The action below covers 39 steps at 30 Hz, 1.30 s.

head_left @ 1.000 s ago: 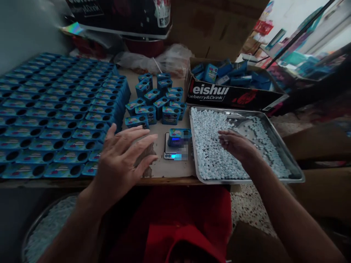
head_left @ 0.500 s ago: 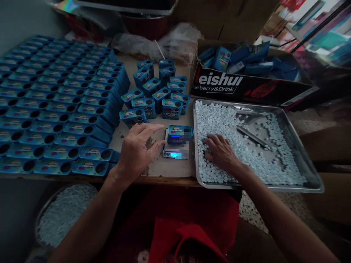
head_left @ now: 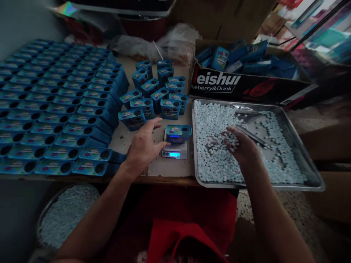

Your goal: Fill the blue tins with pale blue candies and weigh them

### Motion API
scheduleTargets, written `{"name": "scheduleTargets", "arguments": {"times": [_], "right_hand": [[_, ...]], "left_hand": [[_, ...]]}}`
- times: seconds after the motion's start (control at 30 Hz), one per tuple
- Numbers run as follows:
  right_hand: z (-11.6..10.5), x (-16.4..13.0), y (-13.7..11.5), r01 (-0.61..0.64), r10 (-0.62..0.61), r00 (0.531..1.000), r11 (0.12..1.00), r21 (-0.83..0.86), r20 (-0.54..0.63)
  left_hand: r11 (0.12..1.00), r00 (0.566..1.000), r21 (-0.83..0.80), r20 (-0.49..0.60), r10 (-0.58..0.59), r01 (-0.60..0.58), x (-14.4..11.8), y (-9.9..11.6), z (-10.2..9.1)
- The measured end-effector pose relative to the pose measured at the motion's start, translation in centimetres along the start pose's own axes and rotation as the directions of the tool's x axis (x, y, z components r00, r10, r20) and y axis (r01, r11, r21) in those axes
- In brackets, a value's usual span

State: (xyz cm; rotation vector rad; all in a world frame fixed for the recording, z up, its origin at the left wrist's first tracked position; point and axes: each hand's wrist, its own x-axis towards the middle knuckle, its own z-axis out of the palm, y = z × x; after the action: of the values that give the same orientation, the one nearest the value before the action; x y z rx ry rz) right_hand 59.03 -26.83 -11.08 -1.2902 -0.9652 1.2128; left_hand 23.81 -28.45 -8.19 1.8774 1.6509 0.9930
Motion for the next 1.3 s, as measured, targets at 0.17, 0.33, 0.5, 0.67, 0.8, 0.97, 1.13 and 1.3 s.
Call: {"name": "scheduleTargets", "arguments": {"times": [0.17, 0.33, 0.5, 0.67, 0.8, 0.97, 1.13, 1.3], "right_hand": [[3.7, 1.4, -0.8, -0.149, 0.152, 0.988, 0.853, 0.501, 0.035], [5.0, 2.5, -2.7, -0.262, 0.325, 0.944, 0.611, 0.747, 0.065], [4.5, 2.3, -5.1, -0.12, 0.116, 0.992, 0.719, 0.685, 0.053], [4.8, 2.3, -5.8, 0.05, -0.06, 0.998, 0.892, 0.449, 0.007], [5.6, 2.4, -6.3, 0.099, -0.106, 0.994, 0.915, 0.39, -0.004], [6.5, 2.3, -7.5, 0.144, -0.161, 0.987, 0.84, 0.524, -0.013], [7.2, 2.7, -8.1, 0.109, -0.151, 0.989, 0.764, 0.636, 0.012], [8.2, 2.5, -8.2, 0.136, -0.133, 0.99, 0.791, 0.597, -0.05]], "left_hand": [[0.97, 0.997, -0.241, 0.074, -0.007, 0.025, 1.4, -0.5, 3.0], [0.962, 0.984, -0.235, 0.069, 0.162, -0.142, 2.9, 2.3, 5.1], [0.948, 0.965, -0.23, 0.092, 0.247, -0.221, 4.2, 4.9, 4.9], [0.953, 0.975, -0.244, 0.085, 0.206, -0.18, 4.2, 5.1, 5.0], [0.944, 0.982, -0.294, 0.066, 0.177, -0.15, 4.0, 5.7, 5.3], [0.936, 0.984, -0.323, 0.059, 0.169, -0.141, 4.1, 6.4, 5.6], [0.919, 0.981, -0.372, 0.081, 0.174, -0.132, 4.3, 6.8, 6.5], [0.921, 0.979, -0.371, 0.111, 0.173, -0.121, 4.2, 7.2, 6.7]]}}
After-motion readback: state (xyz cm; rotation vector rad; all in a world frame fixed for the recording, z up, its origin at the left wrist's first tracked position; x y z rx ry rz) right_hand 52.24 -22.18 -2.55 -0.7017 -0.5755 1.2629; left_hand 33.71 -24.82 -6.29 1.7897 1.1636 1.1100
